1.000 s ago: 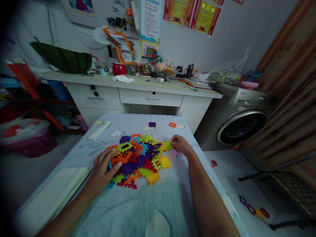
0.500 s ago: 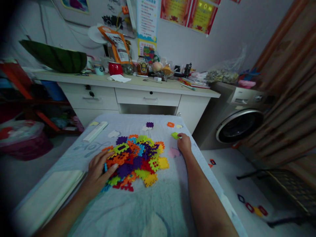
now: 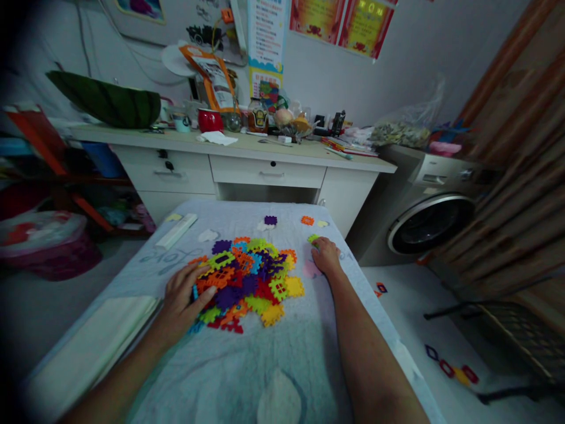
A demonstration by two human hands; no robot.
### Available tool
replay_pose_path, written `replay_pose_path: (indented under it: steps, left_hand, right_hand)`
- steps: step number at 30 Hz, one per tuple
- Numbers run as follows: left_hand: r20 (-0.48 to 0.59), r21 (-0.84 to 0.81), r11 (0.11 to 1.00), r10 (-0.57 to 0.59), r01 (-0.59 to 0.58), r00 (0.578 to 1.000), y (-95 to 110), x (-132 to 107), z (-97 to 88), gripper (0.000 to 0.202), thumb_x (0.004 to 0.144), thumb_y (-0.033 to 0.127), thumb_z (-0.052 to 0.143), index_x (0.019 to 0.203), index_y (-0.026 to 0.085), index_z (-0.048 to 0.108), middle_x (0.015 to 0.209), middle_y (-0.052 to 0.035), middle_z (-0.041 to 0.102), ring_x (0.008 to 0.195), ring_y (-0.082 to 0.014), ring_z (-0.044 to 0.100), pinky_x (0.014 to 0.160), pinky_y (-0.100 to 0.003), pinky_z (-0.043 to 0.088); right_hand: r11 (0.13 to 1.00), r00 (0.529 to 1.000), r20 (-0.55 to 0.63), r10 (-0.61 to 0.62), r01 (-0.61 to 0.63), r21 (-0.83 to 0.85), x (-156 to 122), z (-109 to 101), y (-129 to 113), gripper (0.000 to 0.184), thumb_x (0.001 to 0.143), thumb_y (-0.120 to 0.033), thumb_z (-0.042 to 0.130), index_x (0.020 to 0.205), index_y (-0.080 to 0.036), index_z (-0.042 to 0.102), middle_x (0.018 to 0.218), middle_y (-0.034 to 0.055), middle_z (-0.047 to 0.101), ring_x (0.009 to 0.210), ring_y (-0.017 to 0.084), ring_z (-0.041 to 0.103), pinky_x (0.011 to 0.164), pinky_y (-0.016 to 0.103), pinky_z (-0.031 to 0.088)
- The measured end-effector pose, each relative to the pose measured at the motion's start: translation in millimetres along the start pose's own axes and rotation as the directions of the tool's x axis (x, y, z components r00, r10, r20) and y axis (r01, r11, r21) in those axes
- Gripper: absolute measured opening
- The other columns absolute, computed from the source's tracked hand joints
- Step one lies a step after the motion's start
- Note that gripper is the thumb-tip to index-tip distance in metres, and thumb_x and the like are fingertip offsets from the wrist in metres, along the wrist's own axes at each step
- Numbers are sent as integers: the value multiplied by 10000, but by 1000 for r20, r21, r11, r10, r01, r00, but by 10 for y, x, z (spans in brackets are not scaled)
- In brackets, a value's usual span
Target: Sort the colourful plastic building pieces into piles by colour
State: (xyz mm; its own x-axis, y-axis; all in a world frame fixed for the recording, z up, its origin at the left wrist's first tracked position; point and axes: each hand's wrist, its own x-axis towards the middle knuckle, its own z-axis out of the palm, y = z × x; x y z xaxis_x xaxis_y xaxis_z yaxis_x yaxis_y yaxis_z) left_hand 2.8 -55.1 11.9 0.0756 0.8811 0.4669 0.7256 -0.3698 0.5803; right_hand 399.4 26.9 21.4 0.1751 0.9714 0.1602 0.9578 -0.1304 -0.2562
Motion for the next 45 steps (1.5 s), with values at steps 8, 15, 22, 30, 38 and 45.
replay_pose_path:
  steps: [8,15,22,30,38,45]
  left_hand:
    - [7,17,1000,24,-24,1000,25,-10,-20,461,863,511,494,1244,251,521,1372,-109,439,1336,-304,355,1115,-538,286]
    - [10,9,1000,21,-21,1000,43,-3,-37,462,846,505,511,1237,260,534,1375,-100,445,1333,-304,353,1120,-532,277]
    - [6,7,1000,15,-15,1000,17,-12,-13,473,845,516,511,1239,256,539,1372,-107,447,1319,-313,372,1110,-543,289]
    - [18,17,1000,10,-10,1000,7,-15,-7,465,855,509,509,1255,271,517,1364,-98,440,1327,-305,356,1117,-536,280]
    - [16,29,999,19,-19,1000,8,-20,13,472,867,510,494,1263,253,510,1387,-107,431,1331,-307,356,1113,-543,283]
    - [16,23,999,39,-39,999,-14,-14,14,446,869,479,514,1258,262,514,1394,-94,437,1340,-291,360,1116,-518,295]
  right_hand:
    - [968,973,1,-230,229,105,-99,-94,-323,406,864,-308,537,1266,-291,596,1428,28,505,1275,283,416,1046,459,321]
    - [932,918,170,-358,342,118,-197,-106,-573,432,874,-222,486,1295,-262,575,1303,53,610,1211,248,487,1031,410,338]
    - [907,939,105,-327,280,314,-119,-135,-482,415,785,-191,575,1195,-172,632,1051,72,677,922,180,601,853,295,455]
    - [745,993,17,-114,74,663,-7,-129,-337,160,695,-292,592,797,-180,645,716,-1,636,628,128,547,584,234,433]
    - [595,978,-150,148,33,803,248,-163,-192,335,640,-441,625,840,-173,601,684,-6,592,494,100,474,467,225,383]
    - [834,894,-316,318,-106,541,832,-93,-83,124,707,-244,549,763,-162,624,723,35,630,695,178,617,624,259,451]
